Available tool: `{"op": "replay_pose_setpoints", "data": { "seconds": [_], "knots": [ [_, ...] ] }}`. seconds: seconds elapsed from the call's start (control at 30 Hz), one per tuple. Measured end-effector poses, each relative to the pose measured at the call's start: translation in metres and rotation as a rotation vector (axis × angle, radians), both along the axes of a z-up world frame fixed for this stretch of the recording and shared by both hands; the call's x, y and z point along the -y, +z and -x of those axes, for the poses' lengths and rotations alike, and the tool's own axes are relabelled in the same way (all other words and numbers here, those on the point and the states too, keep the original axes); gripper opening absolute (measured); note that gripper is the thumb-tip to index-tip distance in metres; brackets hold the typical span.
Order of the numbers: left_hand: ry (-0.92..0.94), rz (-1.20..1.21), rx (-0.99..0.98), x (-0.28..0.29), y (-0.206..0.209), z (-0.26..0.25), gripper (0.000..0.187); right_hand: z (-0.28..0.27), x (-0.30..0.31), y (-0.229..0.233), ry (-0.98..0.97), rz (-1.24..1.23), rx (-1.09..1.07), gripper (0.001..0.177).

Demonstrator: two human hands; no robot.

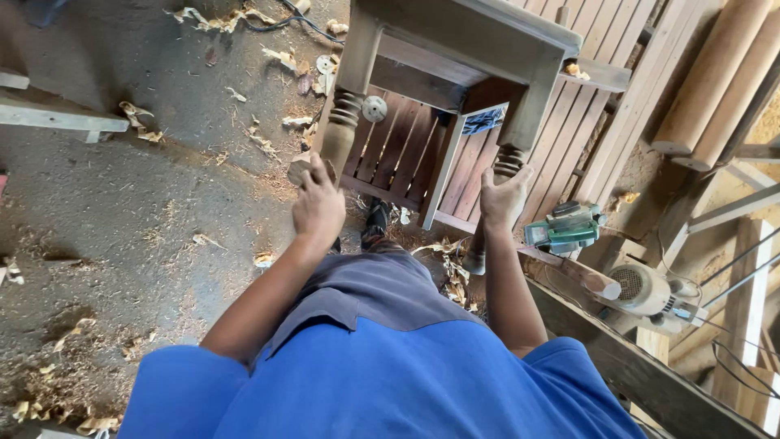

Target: Sanding the legs and frame of a wooden chair using sandpaper

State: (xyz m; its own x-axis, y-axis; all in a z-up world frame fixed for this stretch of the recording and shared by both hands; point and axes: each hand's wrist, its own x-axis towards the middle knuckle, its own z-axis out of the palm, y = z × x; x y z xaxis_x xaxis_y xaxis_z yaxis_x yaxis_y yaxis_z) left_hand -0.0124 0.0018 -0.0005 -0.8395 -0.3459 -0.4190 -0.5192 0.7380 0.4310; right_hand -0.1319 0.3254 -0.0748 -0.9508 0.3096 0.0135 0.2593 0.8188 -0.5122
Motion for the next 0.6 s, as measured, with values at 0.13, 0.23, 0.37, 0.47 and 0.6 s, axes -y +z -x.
{"op": "replay_pose_setpoints", "data": {
  "seconds": [0.13,0.23,0.37,0.47,0.6],
  "knots": [
    [0.128,-0.003,0.007,0.005,-0.032,0.062,0.084,0.003,-0.007,-0.003,0.032,-0.008,0.004,0.064],
    [0.246,-0.128,-0.06,0.017,-0.107,0.1,0.089,0.005,-0.007,-0.003,0.031,-0.022,-0.003,0.067],
    [0.364,-0.808,-0.274,0.038,-0.058,0.085,0.034,-0.002,0.002,0.011,0.038,-0.008,0.017,0.066],
    [0.147,-0.309,0.047,0.011,-0.075,0.01,0.1,0.001,-0.006,-0.004,-0.009,0.016,0.039,0.071],
    [0.051,0.066,0.017,-0.006,-0.009,-0.025,0.088,0.001,-0.006,-0.003,0.015,0.013,0.011,0.065]
  ]
}}
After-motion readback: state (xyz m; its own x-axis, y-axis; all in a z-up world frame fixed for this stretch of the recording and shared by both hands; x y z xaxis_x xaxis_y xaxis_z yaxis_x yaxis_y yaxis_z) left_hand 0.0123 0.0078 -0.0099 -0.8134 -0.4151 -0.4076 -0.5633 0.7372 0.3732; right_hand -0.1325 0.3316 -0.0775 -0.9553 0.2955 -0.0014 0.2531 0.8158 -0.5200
